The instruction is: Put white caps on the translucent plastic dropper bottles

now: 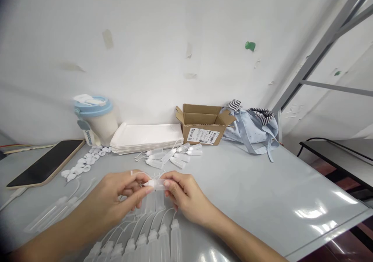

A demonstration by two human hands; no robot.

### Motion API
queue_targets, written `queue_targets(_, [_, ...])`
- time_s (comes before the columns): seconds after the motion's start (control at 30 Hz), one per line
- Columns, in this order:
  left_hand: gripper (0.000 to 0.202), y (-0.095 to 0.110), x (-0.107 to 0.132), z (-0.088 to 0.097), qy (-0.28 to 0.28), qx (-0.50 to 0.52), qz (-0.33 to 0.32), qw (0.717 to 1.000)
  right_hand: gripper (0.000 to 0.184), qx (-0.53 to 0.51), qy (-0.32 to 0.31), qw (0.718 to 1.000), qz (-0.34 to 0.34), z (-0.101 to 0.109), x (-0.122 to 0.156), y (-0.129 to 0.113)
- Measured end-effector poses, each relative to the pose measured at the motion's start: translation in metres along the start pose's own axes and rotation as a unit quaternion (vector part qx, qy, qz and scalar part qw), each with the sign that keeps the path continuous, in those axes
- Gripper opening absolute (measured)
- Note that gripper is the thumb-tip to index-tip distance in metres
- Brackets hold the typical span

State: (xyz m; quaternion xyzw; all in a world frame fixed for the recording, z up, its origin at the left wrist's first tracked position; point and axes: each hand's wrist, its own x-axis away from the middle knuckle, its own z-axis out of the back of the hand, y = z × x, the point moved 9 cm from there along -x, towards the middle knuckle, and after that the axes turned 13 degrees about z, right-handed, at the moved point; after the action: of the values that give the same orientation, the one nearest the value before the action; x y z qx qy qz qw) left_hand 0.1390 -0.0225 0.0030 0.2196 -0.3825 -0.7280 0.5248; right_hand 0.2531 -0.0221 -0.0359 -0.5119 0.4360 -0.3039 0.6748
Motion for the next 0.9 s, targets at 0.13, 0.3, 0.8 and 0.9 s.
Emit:
queue_targets(0.13, [0.018, 0.018, 0.011, 0.002, 0.059, -0.103, -0.176, 0.977, 0.04, -0.077, -0.007, 0.996, -0.039, -0.007, 0.0, 0.011])
queue_targets(0.3, [0.014, 0.016, 0.004, 0.01, 0.059, -0.063, -0.127, 0.988, 0.032, 0.021, 0.014, 1.0, 0.015, 0.002, -0.002, -0.003])
queue_targets(0.8, [0.03, 0.023, 0.011, -0.006, 0.085, -0.214, -0.204, 0.952, 0.037, 0.056, 0.036, 0.997, 0.035, 0.007, 0.002, -0.01])
queue_targets(0.9, [0.022, 0.032, 0.027, -0.014, 0.137, -0.311, -0.302, 0.891, 0.041, -0.068, 0.028, 0.997, -0.04, 0.001, 0.004, 0.002])
